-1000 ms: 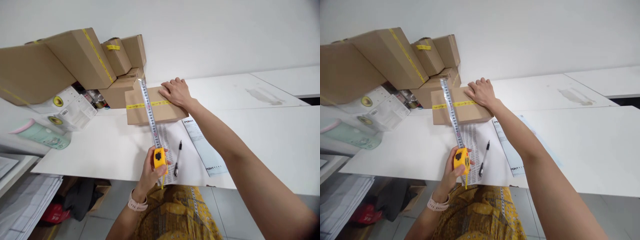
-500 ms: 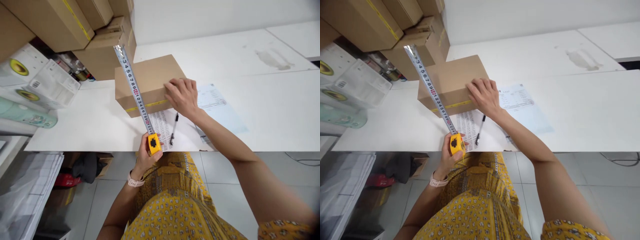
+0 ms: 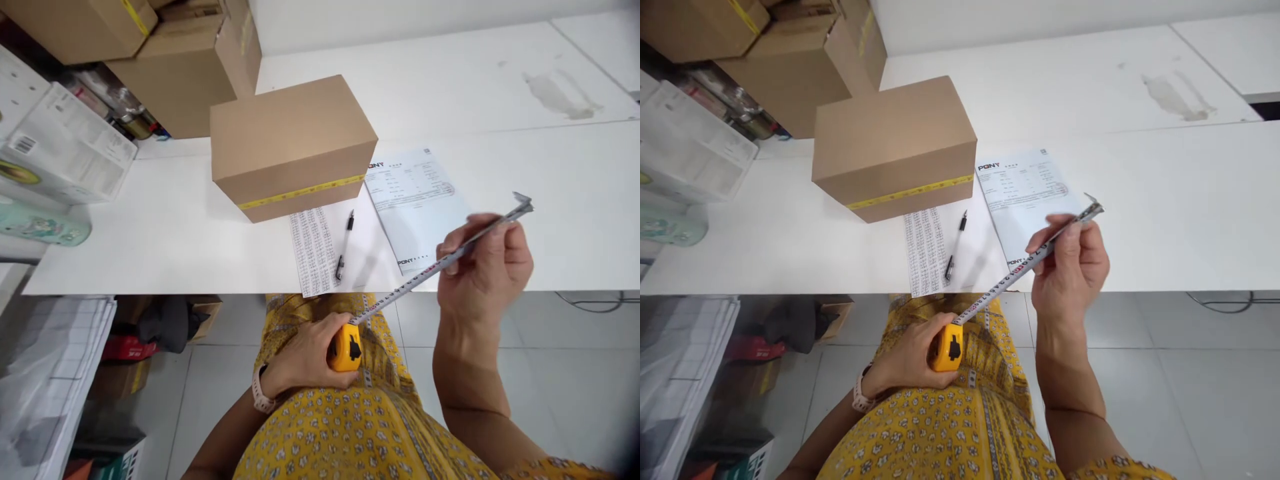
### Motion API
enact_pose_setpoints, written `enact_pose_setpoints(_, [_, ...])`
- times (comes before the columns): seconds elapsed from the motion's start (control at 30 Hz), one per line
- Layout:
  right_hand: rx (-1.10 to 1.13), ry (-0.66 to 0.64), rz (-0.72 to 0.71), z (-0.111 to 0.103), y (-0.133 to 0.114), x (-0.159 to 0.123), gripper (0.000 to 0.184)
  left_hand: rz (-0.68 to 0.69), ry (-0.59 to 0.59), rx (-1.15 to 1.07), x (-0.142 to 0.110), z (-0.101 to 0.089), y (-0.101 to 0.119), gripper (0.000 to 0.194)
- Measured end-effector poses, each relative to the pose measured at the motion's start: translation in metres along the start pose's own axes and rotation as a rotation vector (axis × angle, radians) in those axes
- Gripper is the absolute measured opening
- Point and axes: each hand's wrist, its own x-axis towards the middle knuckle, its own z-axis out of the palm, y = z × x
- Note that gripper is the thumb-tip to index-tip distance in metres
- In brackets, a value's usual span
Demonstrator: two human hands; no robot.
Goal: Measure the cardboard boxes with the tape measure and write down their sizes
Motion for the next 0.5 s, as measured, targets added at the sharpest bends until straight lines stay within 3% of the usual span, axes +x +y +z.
enact_pose_setpoints(0.1, [0.06,-0.121,-0.013,-0.007,0.005,-0.017,0.026,-0.027,0.099,-0.063,-0.002,0.0,0.0,0.096])
enact_pose_setpoints(0.27, [0.146,-0.614,-0.073,0.008,0.027,-0.067,0.011,0.048,0.373,-0.221,0.002,0.0,0.005,0.104])
enact_pose_setpoints(0.37, [0.17,-0.604,-0.13,0.014,0.034,-0.081,0.011,0.129,0.439,-0.213,0.002,0.001,0.003,0.102])
enact_pose_setpoints(0.43, [0.115,-0.526,-0.198,0.015,0.037,-0.076,0.017,0.151,0.486,-0.163,0.001,-0.004,-0.001,0.101])
enact_pose_setpoints(0.5, [-0.013,-0.436,-0.184,0.017,0.039,-0.061,0.028,0.164,0.605,-0.101,-0.001,-0.016,-0.003,0.1])
